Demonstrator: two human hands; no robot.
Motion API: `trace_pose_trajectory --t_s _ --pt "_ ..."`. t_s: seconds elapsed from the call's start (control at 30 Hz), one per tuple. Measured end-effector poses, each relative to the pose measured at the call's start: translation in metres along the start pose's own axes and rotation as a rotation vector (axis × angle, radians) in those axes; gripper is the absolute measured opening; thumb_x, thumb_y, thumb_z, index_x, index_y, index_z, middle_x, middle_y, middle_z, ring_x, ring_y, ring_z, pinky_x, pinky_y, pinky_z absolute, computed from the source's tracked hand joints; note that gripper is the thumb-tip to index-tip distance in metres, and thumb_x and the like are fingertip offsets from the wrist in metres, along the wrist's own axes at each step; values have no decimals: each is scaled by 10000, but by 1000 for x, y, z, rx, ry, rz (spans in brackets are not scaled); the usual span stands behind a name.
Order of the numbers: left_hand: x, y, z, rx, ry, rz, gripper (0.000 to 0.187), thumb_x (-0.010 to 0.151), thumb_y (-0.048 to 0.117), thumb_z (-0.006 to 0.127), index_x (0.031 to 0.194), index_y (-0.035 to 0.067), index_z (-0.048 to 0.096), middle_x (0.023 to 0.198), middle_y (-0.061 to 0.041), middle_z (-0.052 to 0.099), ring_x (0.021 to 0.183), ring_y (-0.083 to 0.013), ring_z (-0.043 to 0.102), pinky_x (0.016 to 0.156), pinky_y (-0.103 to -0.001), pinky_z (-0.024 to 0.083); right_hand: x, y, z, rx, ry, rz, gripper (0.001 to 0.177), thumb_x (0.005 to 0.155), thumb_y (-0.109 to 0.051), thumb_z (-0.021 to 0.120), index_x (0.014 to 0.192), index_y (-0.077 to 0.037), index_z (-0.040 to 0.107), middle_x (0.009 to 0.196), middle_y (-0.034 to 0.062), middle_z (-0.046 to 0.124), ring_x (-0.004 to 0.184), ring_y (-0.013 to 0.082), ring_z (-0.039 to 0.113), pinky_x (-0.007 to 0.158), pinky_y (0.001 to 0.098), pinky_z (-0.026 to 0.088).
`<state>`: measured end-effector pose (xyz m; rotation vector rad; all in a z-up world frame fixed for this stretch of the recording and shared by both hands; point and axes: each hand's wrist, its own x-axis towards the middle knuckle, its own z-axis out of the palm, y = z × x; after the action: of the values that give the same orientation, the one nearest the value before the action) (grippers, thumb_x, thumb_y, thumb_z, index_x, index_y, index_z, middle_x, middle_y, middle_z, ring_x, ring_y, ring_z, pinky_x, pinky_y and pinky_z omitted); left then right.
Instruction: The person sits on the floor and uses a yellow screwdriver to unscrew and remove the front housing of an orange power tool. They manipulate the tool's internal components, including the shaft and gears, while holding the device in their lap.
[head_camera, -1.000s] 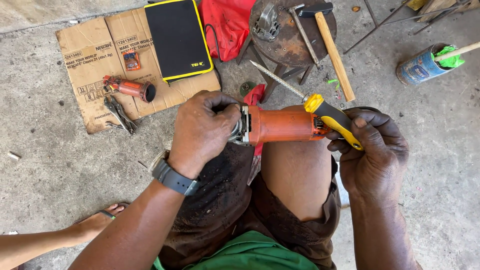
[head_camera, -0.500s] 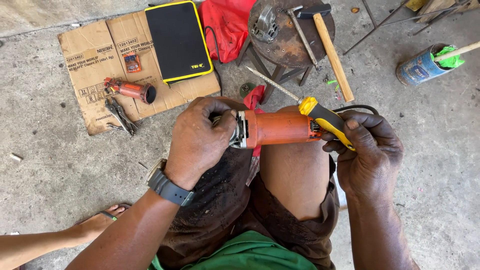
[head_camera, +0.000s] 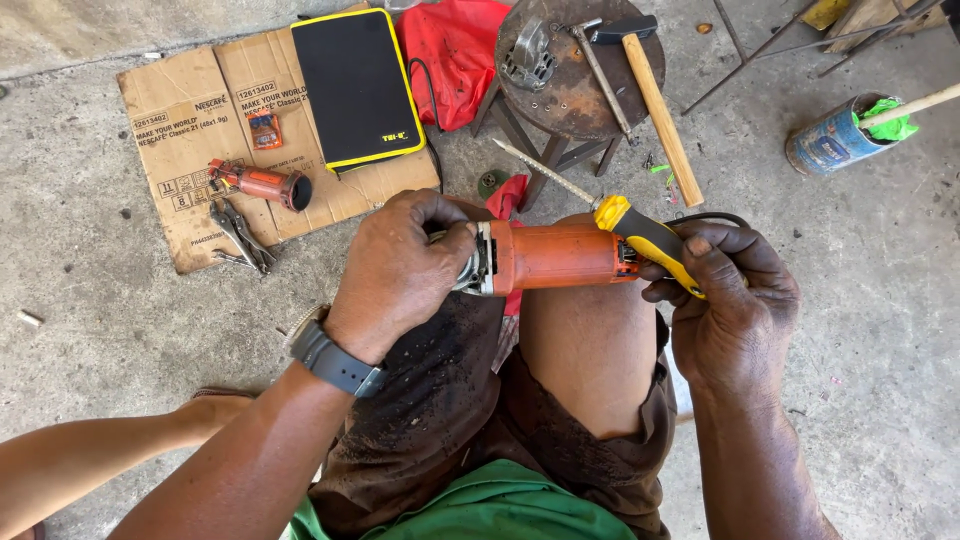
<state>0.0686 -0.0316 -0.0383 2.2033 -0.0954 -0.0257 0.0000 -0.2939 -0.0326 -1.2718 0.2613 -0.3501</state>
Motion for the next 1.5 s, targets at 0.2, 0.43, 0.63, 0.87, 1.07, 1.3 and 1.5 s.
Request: trace_pose_trajectory --t_s 0.2,0.43,0.63,0.87,1.07,1.3,1.5 --pt "-16 9 -3 154 48 143 60 843 144 631 844 164 688 933 -39 749 782 -214 700 701 -389 554 -3 0 2 -16 1 -31 56 937 -82 689 968 -36 683 1034 156 727 667 265 737 516 241 577" --pt "-25 1 5 237 193 344 39 830 131 656 862 118 638 932 -63 695 675 -292 656 545 -449 526 -1 8 3 -22 22 -49 76 951 -112 702 965 -41 675 1013 166 734 675 258 739 503 237 588" --pt "-29 3 8 353 286 508 127 809 162 694 861 88 605 887 -89 641 772 -337 639 697 -472 541 0 8 4 -23 9 -49 73 953 -96 690 979 -29 677 1010 187 737 699 281 740 531 256 593" --pt "-26 1 12 447 350 505 112 844 211 681 886 118 634 867 -78 642 714 -336 633 612 -478 532 2 9 3 -7 26 -45 46 937 -96 706 946 -55 686 1027 154 733 678 273 741 504 251 601" --pt "-20 -1 15 411 382 504 118 866 202 686 922 99 677 948 -102 710 789 -318 686 684 -448 551 3 4 5 -21 1 -68 79 933 -101 712 969 -37 682 1022 170 732 672 254 717 537 243 605" --pt "-24 -1 10 454 415 524 133 947 228 690 889 109 682 940 -80 696 825 -288 686 716 -429 563 -2 -26 6 -171 -61 -306 215 962 -122 745 1104 -29 612 1077 183 705 820 294 764 570 255 628" --pt "-37 -10 19 382 430 528 117 946 187 688 958 100 612 882 -115 594 765 -329 630 685 -450 518 -8 -51 -13 -435 -186 -521 252 1027 -102 688 1176 5 514 1186 272 647 889 279 705 705 309 678"
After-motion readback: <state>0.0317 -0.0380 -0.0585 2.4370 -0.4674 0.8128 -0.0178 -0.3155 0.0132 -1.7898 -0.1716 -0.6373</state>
